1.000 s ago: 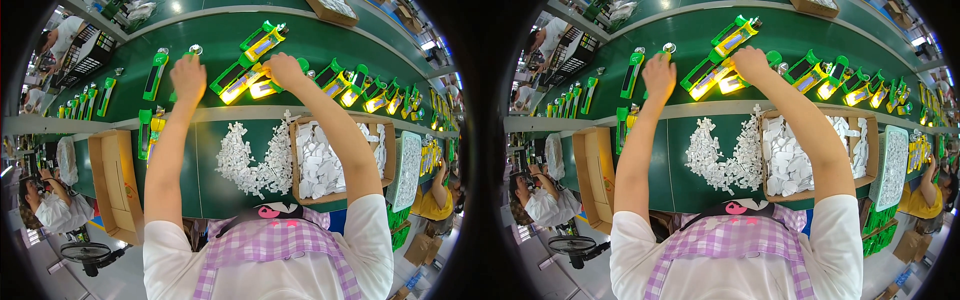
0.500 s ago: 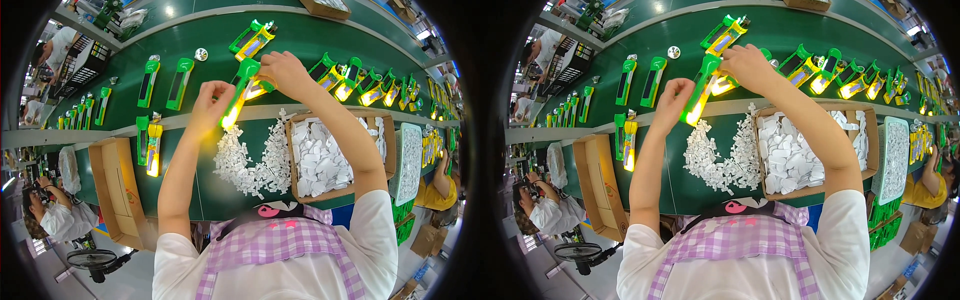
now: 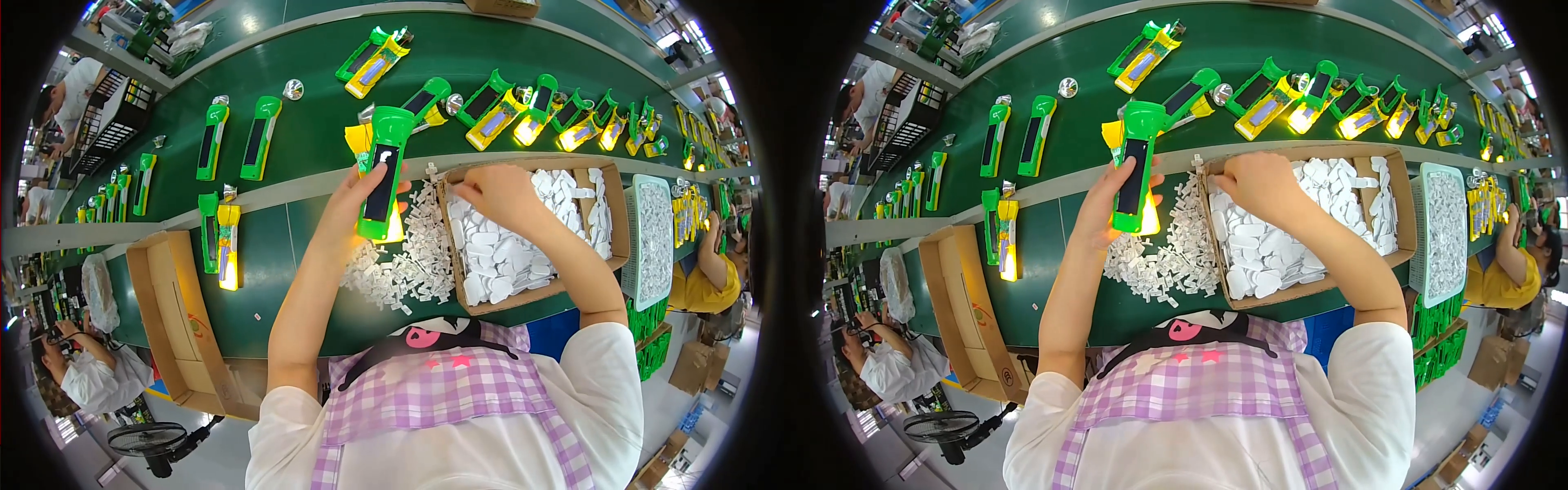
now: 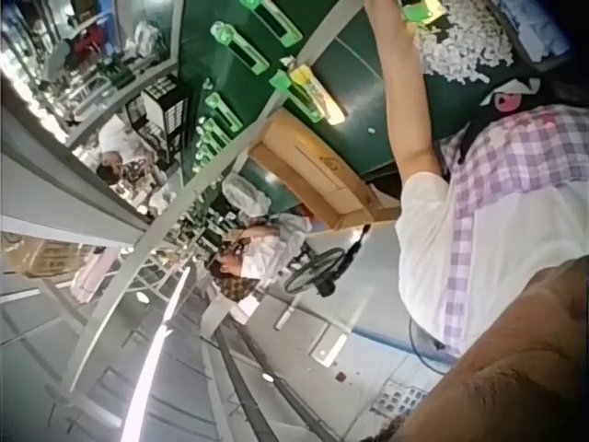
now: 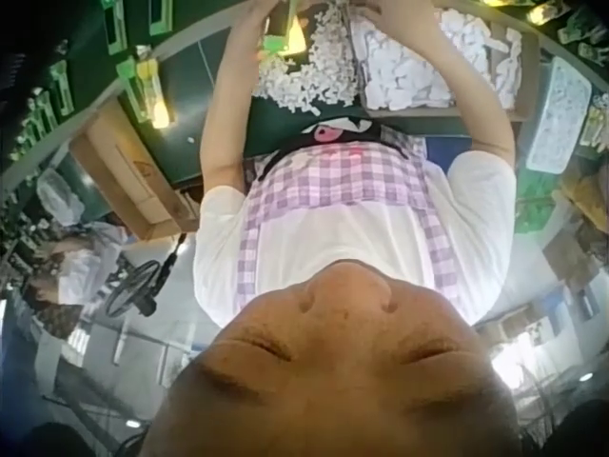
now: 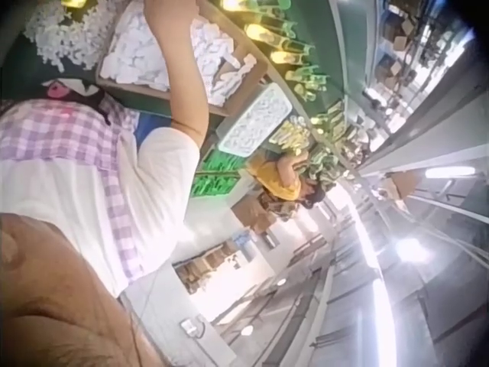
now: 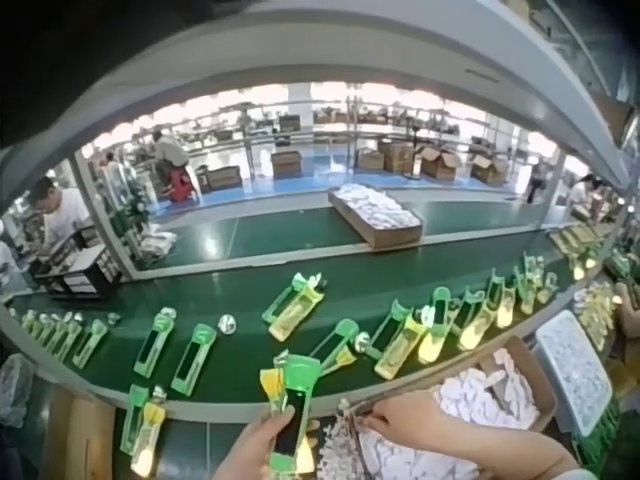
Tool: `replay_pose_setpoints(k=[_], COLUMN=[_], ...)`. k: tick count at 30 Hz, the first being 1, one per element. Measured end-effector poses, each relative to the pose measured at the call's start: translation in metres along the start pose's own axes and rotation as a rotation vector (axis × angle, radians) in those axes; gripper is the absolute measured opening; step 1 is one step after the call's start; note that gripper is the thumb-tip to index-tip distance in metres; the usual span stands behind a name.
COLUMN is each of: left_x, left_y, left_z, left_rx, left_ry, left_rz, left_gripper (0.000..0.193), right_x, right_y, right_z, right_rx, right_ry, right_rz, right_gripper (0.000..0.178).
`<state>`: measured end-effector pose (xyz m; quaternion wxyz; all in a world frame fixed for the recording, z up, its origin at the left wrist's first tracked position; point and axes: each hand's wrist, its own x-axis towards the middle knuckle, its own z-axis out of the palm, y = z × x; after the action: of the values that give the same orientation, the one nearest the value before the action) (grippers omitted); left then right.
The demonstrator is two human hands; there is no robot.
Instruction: Assembling components of solar-powered flashlights on a production line.
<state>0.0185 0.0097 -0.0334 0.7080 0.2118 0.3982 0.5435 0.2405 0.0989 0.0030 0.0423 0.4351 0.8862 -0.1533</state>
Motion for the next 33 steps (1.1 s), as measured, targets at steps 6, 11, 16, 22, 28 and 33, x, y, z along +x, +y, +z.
replay_pose_setpoints(k=[6, 11, 16, 22, 28, 33], left_x=[0.018, 0.026, 0.035, 0.032, 0.022, 0.030], left_y=[-0.015, -0.029, -0.042, -0.040, -0.036, -0.039], left_z=[-0.001, -0.012, -0.007, 0.007, 0.022, 0.021], left_rx=[-0.329, -0.296, -0.214, -0.339, -0.221, -0.207], left_ry=[0.008, 0.052, 0.177, 0.016, 0.078, 0.037], left_rz=[-0.043, 0.021, 0.134, 0.119, 0.177, 0.264], left_gripper=[0.038, 0.033, 0.034, 0.037, 0.042, 0.054], right_x=[0.004, -0.009, -0.002, 0.029, 0.055, 0.056], right_y=[0.016, 0.017, -0.015, -0.045, -0.046, -0.055], right_z=[0.038, 0.011, -0.028, -0.038, -0.024, -0.016], right_rx=[0.527, 0.876, 0.659, 0.524, 0.714, 0.813], right_ry=[-0.032, 0.005, 0.187, 0.037, -0.024, -0.012], right_rz=[0.136, 0.119, -0.250, -0.288, -0.221, -0.094], right_gripper=[0.018, 0.015, 0.021, 0.017, 0.018, 0.019])
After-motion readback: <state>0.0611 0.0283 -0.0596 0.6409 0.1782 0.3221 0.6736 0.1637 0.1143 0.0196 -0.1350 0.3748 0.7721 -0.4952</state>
